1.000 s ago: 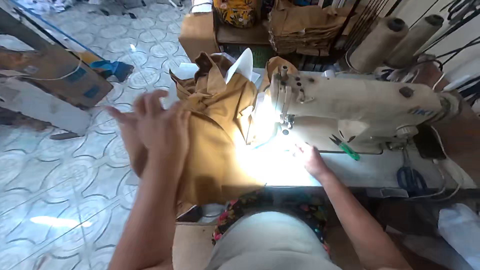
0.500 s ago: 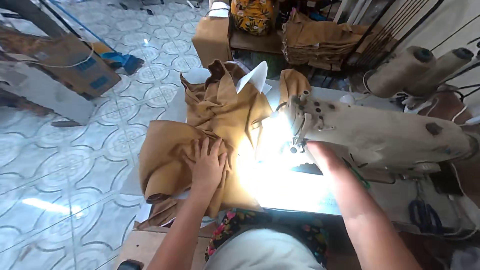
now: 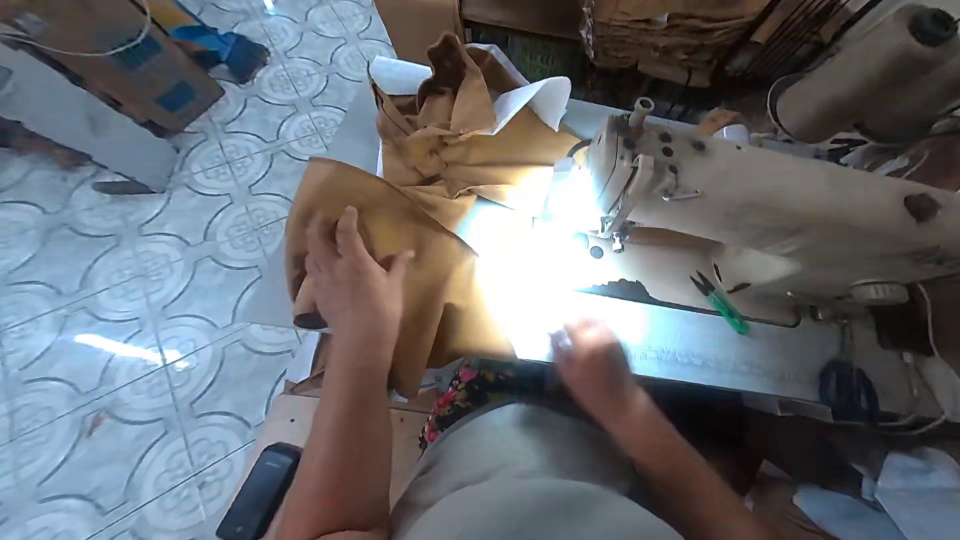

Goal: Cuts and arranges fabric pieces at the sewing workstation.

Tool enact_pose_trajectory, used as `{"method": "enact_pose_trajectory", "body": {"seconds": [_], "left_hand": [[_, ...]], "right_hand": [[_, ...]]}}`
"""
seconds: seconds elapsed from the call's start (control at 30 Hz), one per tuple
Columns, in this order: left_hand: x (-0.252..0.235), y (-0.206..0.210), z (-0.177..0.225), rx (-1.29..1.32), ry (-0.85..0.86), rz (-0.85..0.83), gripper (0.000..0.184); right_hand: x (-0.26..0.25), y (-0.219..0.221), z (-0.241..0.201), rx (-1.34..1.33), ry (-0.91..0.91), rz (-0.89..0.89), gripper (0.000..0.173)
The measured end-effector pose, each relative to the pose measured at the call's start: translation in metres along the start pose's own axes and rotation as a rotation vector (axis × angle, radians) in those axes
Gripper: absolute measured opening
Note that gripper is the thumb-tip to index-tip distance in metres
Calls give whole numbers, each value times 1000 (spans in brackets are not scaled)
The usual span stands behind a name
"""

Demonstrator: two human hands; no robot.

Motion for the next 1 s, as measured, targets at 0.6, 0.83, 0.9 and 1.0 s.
{"method": "enact_pose_trajectory", "body": {"seconds": [0.6,0.83,0.9,1.0], "left_hand": [[-31,-3,142,-49,611,-193,41],[43,74,96,128,705,-305,30],[52,56,102,177,740,-282,27],[90,48,95,182,736,-417,33]], "right_hand": [[-41,7,7,35,14,121,25],[62,-192,-8,-769,-85,2,20],[64,-196,-18,-747,486,32,20],[67,-201,-25,-593,724,430,24]]}}
Point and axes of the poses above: each hand's wrist, its own x-axis away from the middle knuckle, its own y-axis out of the palm, z = x × y, the point moved 8 cm from there along -x, towards the middle knuckle, and after that the axes turned 6 degrees about y, right-handed, at the moved point
